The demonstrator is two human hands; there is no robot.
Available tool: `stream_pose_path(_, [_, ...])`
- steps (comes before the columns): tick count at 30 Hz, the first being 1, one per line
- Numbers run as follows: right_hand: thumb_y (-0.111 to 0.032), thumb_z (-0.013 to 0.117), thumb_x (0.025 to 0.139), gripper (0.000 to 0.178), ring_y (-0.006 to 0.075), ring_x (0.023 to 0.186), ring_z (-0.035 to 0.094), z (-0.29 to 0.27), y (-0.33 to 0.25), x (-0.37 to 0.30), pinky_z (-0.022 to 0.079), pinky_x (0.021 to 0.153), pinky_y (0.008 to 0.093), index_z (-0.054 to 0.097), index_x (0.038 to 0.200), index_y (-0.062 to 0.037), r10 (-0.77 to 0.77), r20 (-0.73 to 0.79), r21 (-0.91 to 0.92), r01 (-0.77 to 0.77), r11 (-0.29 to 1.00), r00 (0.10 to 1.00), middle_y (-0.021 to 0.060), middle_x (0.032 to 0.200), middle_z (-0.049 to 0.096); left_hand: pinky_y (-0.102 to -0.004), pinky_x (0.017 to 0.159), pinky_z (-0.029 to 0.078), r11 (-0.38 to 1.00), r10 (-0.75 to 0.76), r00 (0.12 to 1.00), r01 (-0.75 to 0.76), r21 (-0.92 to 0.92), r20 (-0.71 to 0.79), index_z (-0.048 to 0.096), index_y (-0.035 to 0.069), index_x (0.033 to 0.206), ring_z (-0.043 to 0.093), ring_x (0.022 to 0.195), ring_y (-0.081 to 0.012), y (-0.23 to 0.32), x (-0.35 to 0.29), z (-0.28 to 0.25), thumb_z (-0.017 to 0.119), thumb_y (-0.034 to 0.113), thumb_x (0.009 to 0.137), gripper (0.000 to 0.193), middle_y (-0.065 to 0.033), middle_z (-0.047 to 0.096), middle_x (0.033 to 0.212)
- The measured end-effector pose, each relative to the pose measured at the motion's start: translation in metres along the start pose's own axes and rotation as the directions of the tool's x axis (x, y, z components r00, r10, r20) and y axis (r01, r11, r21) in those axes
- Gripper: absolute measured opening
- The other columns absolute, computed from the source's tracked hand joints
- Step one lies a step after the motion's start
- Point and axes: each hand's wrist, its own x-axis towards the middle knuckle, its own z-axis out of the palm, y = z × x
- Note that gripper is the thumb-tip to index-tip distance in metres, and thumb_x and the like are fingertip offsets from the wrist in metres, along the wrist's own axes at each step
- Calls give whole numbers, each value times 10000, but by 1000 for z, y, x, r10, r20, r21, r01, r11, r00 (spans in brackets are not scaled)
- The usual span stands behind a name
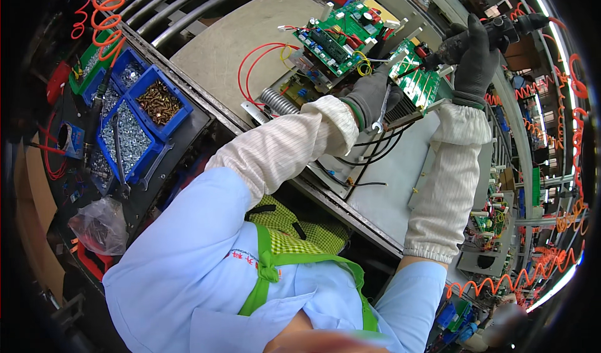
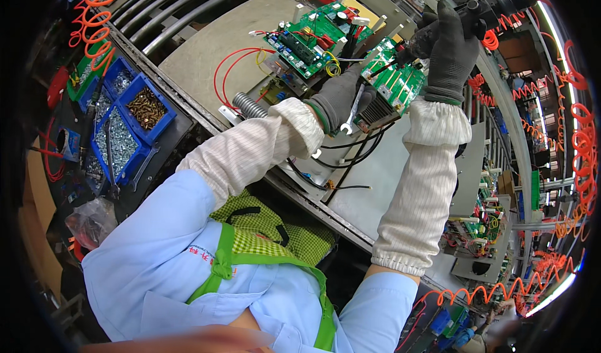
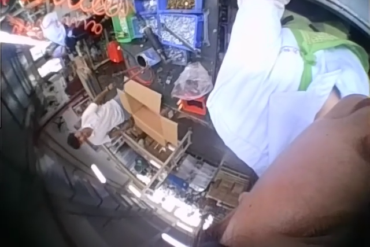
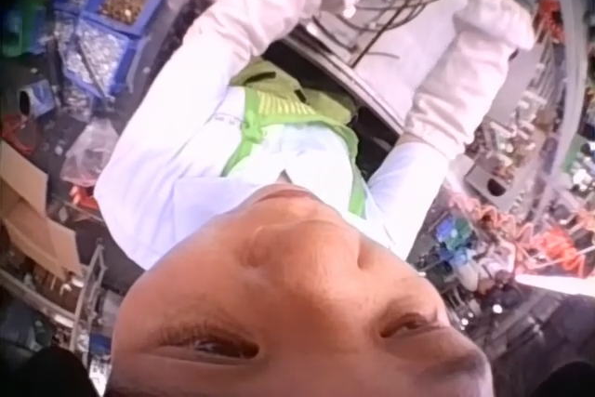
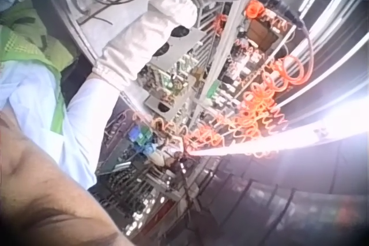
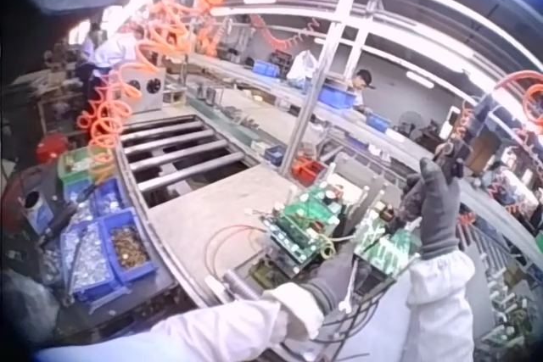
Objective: Assembling and testing electronic components on a circuit board at a workshop bench.
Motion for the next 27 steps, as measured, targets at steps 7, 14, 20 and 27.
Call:
stream_pose_path(7, [-285, 703, 802, 340, 162, 539, 616, 7, -2, 2, 486, 487, 268, 643, 837, 48, 18, 60, 60, -21, 998, 998, 117, 698, 659, -380, 722, 516, 458, 434, 860, -468, 756, 270, 447, 11, 1244, 659, 801, -298, -3, 2, -19, 677, 185, 827, 506, -144, 661, 863])
stream_pose_path(14, [-303, 689, 820, 345, 194, 619, 635, -5, -6, 19, 521, 562, 306, 638, 886, 32, 54, 167, 252, -95, 963, 984, 113, 724, 650, -374, 718, 524, 986, 135, 986, -143, 85, 94, 428, 10, 1247, 662, 812, -320, 3, 4, -8, 687, 209, 822, 536, -167, 668, 893])
stream_pose_path(20, [-522, 640, 841, 526, 209, 772, 641, -7, -9, 20, 550, 699, 358, 543, 1040, -45, -71, 160, 233, 32, 972, 985, 107, 894, 646, -322, 661, 545, 610, 500, 844, -501, 614, 192, 506, 43, 1193, 669, 759, -245, -44, 56, -30, 661, 179, 850, 400, -102, 679, 828])
stream_pose_path(27, [-707, 468, 834, 704, 275, 775, 641, -21, -4, 33, 548, 704, 394, 536, 1062, -44, 55, 67, 314, -74, 946, 996, 126, 904, 649, -235, 640, 572, 641, 483, 860, -476, 602, 165, 518, 49, 1171, 638, 762, -133, -37, 33, -16, 522, 195, 946, 268, -70, 642, 822])
